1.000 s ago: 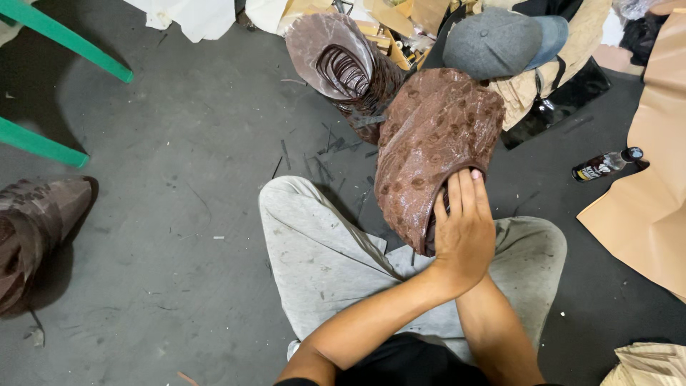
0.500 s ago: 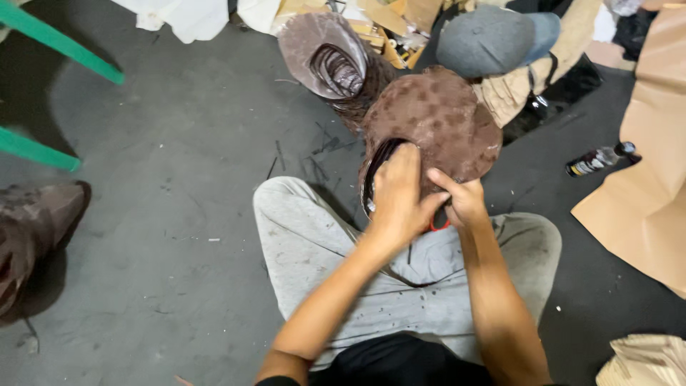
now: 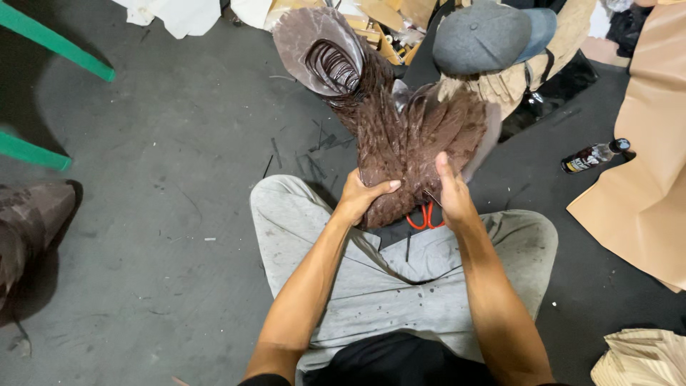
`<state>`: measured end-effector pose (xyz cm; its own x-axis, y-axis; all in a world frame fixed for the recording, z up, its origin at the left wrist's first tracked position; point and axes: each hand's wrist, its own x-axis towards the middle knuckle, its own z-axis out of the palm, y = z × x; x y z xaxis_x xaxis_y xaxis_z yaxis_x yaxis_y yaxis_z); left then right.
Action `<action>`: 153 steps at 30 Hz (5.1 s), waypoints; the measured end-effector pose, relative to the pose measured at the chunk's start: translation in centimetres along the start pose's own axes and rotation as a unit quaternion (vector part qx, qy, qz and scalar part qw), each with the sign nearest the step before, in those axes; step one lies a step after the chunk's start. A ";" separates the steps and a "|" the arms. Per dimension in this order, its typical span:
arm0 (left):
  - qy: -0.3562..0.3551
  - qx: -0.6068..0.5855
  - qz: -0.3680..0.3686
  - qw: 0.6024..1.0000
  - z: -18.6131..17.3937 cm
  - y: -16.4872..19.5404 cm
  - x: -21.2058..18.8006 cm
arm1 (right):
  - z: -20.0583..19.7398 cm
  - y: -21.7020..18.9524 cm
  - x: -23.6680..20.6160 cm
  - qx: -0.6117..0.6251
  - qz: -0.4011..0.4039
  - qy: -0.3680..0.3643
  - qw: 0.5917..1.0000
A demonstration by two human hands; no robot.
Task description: The person sits on the floor of a workshop surrounded by brown decorated shoe upper components. They pick up the fringed upper pieces one at a time, turn them over in their hands, and stack or arrange them in piles on the floor, occasionally setting pieces aside.
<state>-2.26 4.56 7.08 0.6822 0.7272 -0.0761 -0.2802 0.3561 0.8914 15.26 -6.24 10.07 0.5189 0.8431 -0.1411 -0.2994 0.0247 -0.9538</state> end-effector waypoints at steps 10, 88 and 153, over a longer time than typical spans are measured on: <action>-0.008 -0.139 -0.043 0.989 -0.9 -0.5 0.0 | -0.4 -1.5 -0.9 0.120 -0.027 0.031 0.992; -0.190 -0.537 -0.099 0.816 -2.6 -4.8 0.5 | 13.8 -11.1 -6.6 -0.554 -0.295 -0.030 0.778; 0.039 -0.074 -0.015 0.996 -1.2 -0.9 0.3 | 1.2 -5.0 -1.6 -0.065 -0.046 -0.100 0.992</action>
<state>-2.63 5.12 5.73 0.6386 0.7565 -0.1409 -0.3615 0.4565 0.8130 14.95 -7.04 15.34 0.3669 0.9302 -0.0081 -0.1457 0.0489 -0.9881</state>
